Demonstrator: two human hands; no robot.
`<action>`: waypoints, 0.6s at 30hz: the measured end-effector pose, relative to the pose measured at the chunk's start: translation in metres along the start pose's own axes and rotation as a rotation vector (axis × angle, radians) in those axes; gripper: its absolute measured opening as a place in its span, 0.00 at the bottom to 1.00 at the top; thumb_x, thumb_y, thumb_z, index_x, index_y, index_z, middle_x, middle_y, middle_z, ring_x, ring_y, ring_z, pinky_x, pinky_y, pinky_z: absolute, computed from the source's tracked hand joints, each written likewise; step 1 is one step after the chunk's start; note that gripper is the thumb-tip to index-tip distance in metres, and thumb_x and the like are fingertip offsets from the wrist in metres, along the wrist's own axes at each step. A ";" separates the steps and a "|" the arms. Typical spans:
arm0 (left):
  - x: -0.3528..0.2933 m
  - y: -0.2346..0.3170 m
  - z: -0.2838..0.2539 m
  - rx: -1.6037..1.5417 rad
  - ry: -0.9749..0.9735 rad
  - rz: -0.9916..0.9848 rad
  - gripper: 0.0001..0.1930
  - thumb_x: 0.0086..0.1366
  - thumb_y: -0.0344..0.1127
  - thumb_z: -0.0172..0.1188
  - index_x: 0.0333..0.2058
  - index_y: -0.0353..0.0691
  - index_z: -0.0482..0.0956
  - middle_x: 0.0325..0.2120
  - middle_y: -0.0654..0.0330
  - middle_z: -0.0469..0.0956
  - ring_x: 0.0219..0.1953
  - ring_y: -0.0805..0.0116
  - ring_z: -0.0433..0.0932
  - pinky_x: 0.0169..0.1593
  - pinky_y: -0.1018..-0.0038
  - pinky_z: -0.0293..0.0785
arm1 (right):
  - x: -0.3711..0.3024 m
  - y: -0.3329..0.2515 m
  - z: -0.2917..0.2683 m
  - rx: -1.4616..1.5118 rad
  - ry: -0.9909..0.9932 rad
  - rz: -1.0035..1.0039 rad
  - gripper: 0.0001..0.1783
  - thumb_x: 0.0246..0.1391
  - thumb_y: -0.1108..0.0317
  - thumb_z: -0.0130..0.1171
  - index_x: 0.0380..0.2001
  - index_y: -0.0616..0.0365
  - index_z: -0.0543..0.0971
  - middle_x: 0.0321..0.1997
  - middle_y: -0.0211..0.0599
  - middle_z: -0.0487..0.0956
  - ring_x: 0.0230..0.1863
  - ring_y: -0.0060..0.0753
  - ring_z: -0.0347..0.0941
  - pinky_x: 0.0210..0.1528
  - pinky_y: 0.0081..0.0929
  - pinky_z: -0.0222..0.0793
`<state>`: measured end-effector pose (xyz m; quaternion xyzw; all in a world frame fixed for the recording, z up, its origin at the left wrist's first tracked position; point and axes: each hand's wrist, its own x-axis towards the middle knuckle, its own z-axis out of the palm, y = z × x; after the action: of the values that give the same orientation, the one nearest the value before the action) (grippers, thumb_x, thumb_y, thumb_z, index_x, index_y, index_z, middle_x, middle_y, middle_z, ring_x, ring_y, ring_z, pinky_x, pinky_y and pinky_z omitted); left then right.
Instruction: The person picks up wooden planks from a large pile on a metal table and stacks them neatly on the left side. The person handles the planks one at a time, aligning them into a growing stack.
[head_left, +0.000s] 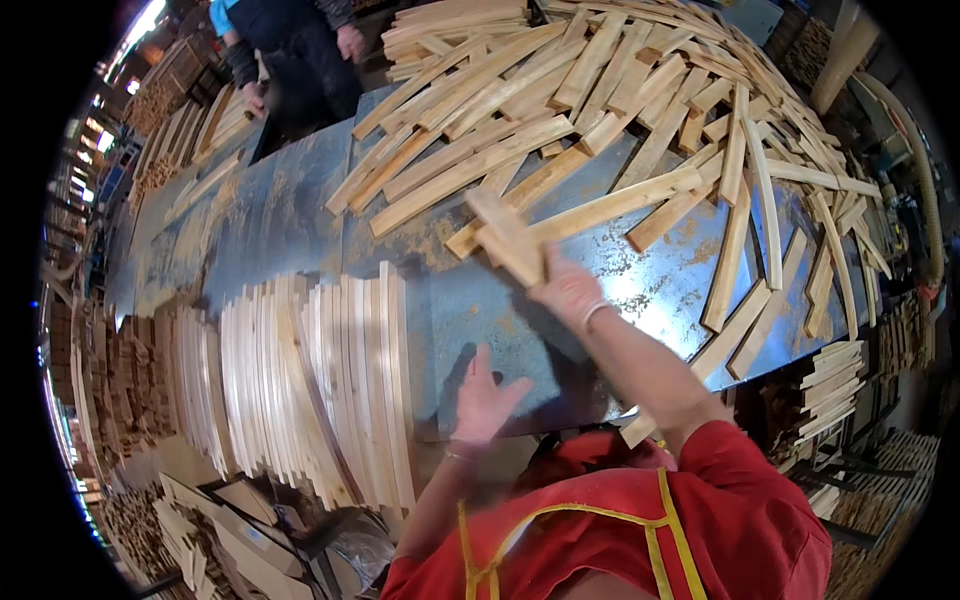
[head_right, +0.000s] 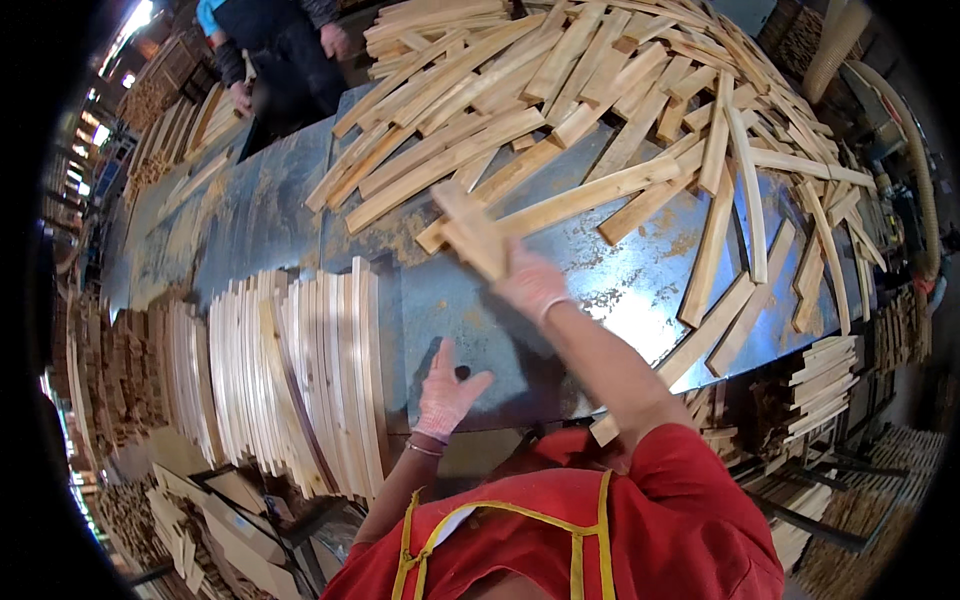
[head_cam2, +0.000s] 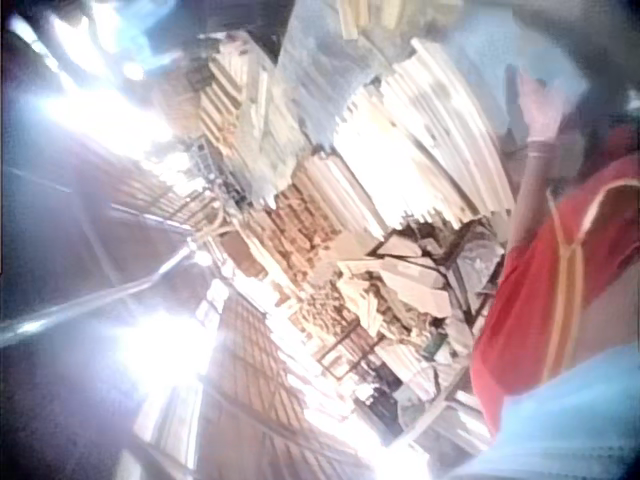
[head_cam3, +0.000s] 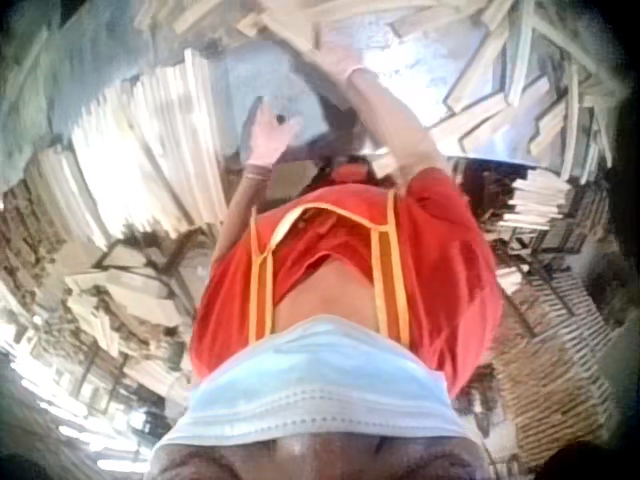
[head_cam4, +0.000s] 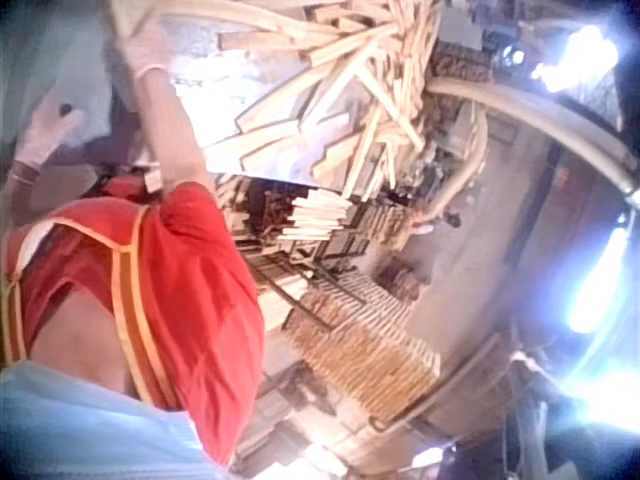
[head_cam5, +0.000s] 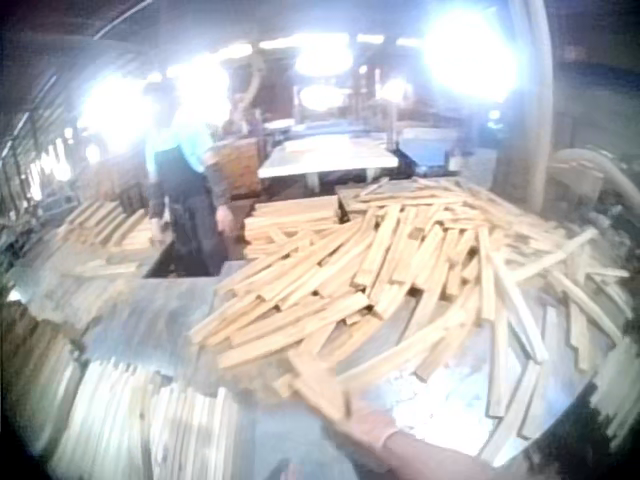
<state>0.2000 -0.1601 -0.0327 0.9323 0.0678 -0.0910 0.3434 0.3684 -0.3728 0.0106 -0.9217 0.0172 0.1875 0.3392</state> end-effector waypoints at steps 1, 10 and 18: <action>0.009 0.015 0.001 -0.129 -0.041 -0.071 0.51 0.57 0.49 0.78 0.74 0.33 0.64 0.65 0.41 0.76 0.63 0.45 0.79 0.68 0.56 0.74 | -0.009 -0.017 0.019 0.178 0.026 -0.004 0.48 0.50 0.53 0.72 0.72 0.58 0.65 0.57 0.64 0.83 0.59 0.65 0.81 0.63 0.48 0.76; -0.007 -0.081 -0.033 0.631 0.307 0.013 0.36 0.55 0.39 0.75 0.64 0.43 0.77 0.63 0.47 0.78 0.66 0.45 0.76 0.67 0.51 0.73 | 0.036 0.026 -0.052 -0.395 0.233 -0.348 0.40 0.52 0.59 0.69 0.69 0.52 0.73 0.63 0.51 0.80 0.66 0.54 0.75 0.71 0.49 0.65; -0.011 -0.043 -0.036 0.634 0.409 -0.069 0.48 0.51 0.51 0.78 0.69 0.40 0.70 0.69 0.44 0.70 0.73 0.39 0.64 0.74 0.47 0.62 | 0.087 0.137 -0.118 -0.741 0.087 -0.512 0.25 0.57 0.63 0.66 0.59 0.45 0.80 0.55 0.34 0.83 0.61 0.42 0.77 0.67 0.49 0.65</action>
<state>0.1861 -0.1048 -0.0300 0.9883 0.1350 0.0690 0.0139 0.4665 -0.5447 -0.0225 -0.9626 -0.2652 0.0522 0.0208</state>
